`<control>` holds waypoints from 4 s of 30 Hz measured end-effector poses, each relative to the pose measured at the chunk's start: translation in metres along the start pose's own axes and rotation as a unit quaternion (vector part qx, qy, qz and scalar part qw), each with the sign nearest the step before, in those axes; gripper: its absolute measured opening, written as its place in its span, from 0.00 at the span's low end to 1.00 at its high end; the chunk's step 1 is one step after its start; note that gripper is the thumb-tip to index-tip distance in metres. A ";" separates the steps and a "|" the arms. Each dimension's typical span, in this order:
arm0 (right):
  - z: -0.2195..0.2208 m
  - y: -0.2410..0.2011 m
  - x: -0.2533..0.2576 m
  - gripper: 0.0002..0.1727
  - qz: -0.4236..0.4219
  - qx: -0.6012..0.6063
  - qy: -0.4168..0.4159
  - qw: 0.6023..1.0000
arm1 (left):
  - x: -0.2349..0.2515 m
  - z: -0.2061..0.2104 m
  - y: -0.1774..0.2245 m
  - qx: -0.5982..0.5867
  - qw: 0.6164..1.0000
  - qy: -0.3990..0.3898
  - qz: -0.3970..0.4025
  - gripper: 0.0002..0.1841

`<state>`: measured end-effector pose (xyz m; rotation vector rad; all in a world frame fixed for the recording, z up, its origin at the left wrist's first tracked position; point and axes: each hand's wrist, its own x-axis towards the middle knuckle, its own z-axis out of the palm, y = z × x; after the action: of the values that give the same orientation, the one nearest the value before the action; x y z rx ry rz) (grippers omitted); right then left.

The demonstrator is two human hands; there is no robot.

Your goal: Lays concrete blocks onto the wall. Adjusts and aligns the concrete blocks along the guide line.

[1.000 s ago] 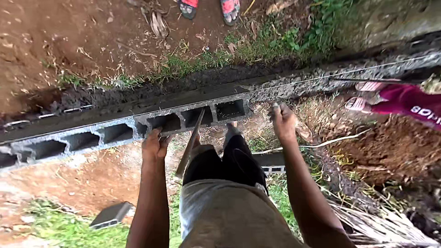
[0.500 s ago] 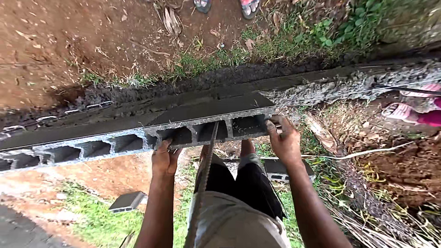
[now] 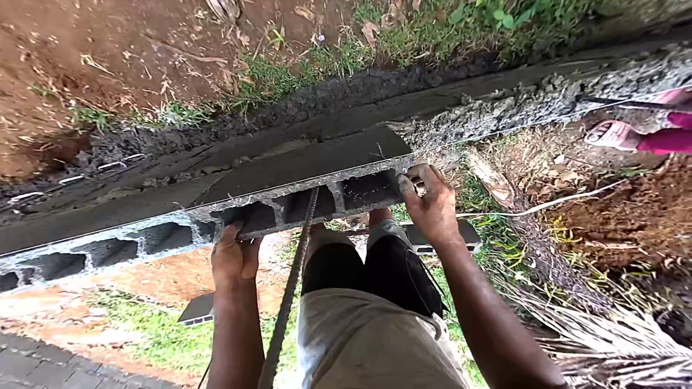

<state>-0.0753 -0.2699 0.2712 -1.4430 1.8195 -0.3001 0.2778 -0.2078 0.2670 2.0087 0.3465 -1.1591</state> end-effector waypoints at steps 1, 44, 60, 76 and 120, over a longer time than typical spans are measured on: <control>0.000 0.001 0.000 0.12 -0.001 0.004 0.001 1.000 | 0.000 0.000 0.000 0.000 1.000 -0.002 0.000 0.14; 0.053 -0.097 0.052 0.15 -0.364 0.388 -0.134 0.836 | -0.002 0.002 -0.001 -0.015 0.999 -0.029 0.025 0.14; -0.047 0.012 -0.012 0.22 0.017 -0.004 0.001 1.000 | 0.001 -0.007 -0.002 -0.030 0.998 -0.051 0.030 0.11; 0.012 -0.027 -0.028 0.15 0.069 0.012 0.075 0.995 | 0.003 -0.028 0.020 0.001 0.986 -0.164 -0.032 0.24; 0.012 -0.010 -0.036 0.13 0.138 0.186 0.127 0.964 | 0.009 -0.067 0.042 0.239 0.928 -0.284 -0.021 0.31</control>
<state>-0.0583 -0.2374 0.2849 -0.9108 2.0073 -0.6687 0.3478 -0.1877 0.2990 1.9376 -0.2121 -1.9238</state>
